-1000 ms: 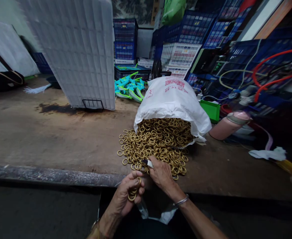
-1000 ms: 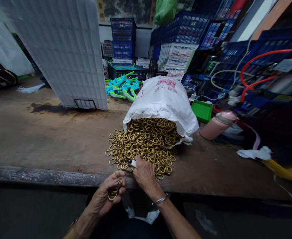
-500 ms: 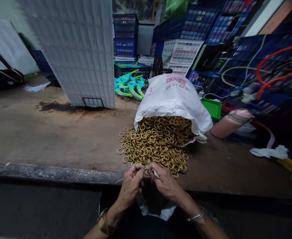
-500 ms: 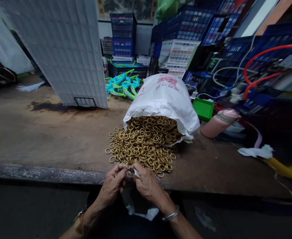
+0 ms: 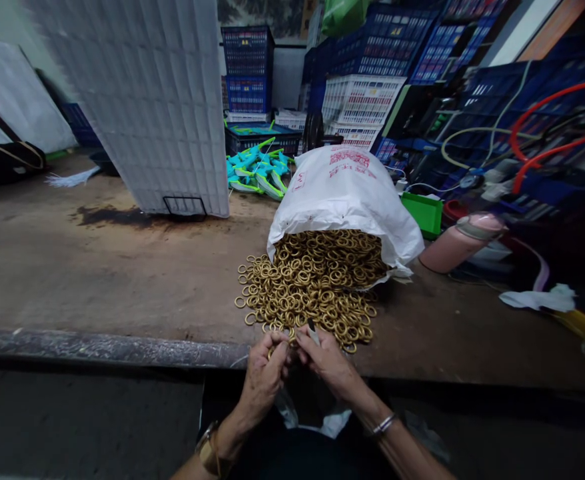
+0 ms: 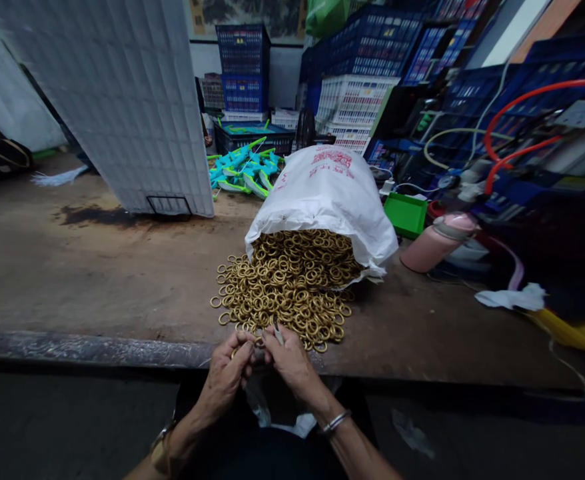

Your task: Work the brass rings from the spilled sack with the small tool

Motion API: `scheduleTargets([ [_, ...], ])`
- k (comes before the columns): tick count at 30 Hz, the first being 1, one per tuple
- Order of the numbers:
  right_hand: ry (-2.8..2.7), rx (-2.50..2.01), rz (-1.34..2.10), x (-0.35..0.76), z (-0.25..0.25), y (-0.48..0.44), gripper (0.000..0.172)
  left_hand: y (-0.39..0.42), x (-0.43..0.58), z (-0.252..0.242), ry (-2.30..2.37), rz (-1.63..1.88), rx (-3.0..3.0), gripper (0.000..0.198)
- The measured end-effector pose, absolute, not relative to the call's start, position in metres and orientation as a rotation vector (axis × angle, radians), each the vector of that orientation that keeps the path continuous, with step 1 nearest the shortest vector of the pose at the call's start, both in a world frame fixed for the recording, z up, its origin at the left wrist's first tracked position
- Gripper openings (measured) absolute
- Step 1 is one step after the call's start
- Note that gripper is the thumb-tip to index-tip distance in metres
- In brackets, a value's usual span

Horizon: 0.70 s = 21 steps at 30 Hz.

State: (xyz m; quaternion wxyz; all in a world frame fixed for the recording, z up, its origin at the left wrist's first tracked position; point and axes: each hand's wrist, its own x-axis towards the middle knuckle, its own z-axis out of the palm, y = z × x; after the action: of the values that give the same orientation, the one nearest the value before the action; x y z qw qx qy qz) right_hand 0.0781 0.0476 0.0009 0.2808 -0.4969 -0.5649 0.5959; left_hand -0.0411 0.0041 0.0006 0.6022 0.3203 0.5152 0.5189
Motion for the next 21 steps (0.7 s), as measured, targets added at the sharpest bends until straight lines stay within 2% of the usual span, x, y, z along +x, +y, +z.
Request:
scheduleTargets([
  [7, -1.762, -1.426, 1.25, 0.082, 0.008, 0.049, 0.025, 0.004, -0.041, 0.002, 1.183, 1.073, 0.793, 0.03],
  [15, -1.618, -1.306, 1.502, 0.085, 0.005, 0.047, 0.022, -0.002, -0.042, -0.006, 1.044, 1.072, 0.762, 0.03],
  [18, -1.672, -1.315, 1.437, 0.084, 0.005, 0.047, 0.023, -0.004, -0.041, -0.009, 1.03, 1.085, 0.753, 0.029],
  [21, -1.858, -1.367, 1.217, 0.086, 0.003, 0.045, 0.024, -0.004, -0.041, -0.01, 1.024, 1.107, 0.756, 0.029],
])
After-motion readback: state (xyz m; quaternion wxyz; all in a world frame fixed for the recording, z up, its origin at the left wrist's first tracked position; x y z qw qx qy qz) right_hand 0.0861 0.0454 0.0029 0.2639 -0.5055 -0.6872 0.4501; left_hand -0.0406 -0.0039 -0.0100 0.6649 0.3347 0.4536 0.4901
